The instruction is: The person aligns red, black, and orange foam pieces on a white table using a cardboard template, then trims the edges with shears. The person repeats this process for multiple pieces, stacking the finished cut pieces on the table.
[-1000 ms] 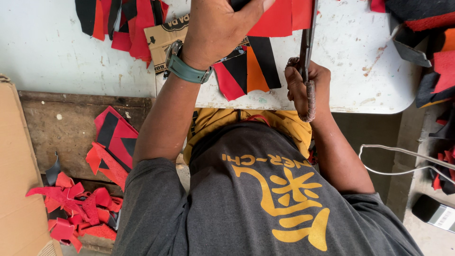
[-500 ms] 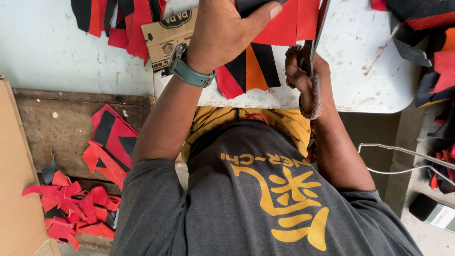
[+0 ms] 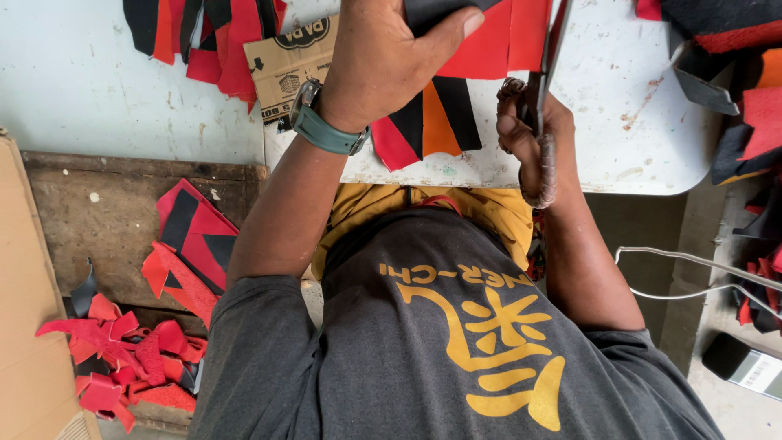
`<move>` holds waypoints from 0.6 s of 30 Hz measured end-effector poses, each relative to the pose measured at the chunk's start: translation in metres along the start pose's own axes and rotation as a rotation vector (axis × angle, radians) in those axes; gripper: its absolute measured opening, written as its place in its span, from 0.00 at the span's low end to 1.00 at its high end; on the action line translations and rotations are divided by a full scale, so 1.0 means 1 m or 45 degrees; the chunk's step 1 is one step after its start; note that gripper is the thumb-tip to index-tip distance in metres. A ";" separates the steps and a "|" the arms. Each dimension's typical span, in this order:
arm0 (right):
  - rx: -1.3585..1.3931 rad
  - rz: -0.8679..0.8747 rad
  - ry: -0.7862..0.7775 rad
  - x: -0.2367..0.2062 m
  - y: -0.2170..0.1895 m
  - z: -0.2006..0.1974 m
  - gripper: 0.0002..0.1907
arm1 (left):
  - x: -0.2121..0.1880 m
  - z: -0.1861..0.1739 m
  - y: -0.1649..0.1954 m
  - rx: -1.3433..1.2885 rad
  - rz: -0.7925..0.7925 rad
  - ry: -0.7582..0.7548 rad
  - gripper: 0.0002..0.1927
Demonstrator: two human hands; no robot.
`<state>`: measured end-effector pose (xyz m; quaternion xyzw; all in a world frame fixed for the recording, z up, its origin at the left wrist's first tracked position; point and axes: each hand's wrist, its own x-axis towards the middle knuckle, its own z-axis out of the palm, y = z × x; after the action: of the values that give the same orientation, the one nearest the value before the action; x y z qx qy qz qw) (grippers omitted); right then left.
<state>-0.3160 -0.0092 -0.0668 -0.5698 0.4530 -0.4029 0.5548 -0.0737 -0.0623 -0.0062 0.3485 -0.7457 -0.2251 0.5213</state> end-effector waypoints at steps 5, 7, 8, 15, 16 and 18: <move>0.054 0.052 -0.023 -0.001 0.000 -0.003 0.11 | 0.003 -0.004 0.005 0.041 -0.019 -0.006 0.05; 0.096 0.052 -0.034 0.000 0.000 -0.003 0.12 | 0.005 -0.004 0.007 0.019 -0.007 0.003 0.05; 0.137 0.040 -0.047 0.000 0.001 -0.003 0.12 | 0.006 -0.005 0.008 0.005 -0.053 -0.004 0.05; 0.145 -0.015 -0.085 -0.003 0.003 -0.004 0.14 | 0.010 -0.002 0.011 0.170 0.035 -0.007 0.09; 0.129 0.010 -0.055 -0.003 0.003 -0.004 0.14 | 0.010 -0.001 0.010 0.178 0.037 -0.005 0.09; 0.098 0.057 0.005 -0.003 0.003 -0.002 0.14 | 0.010 0.000 0.009 0.198 0.044 -0.001 0.08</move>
<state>-0.3186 -0.0071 -0.0699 -0.5370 0.4507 -0.4086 0.5844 -0.0781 -0.0640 0.0066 0.3747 -0.7672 -0.1577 0.4962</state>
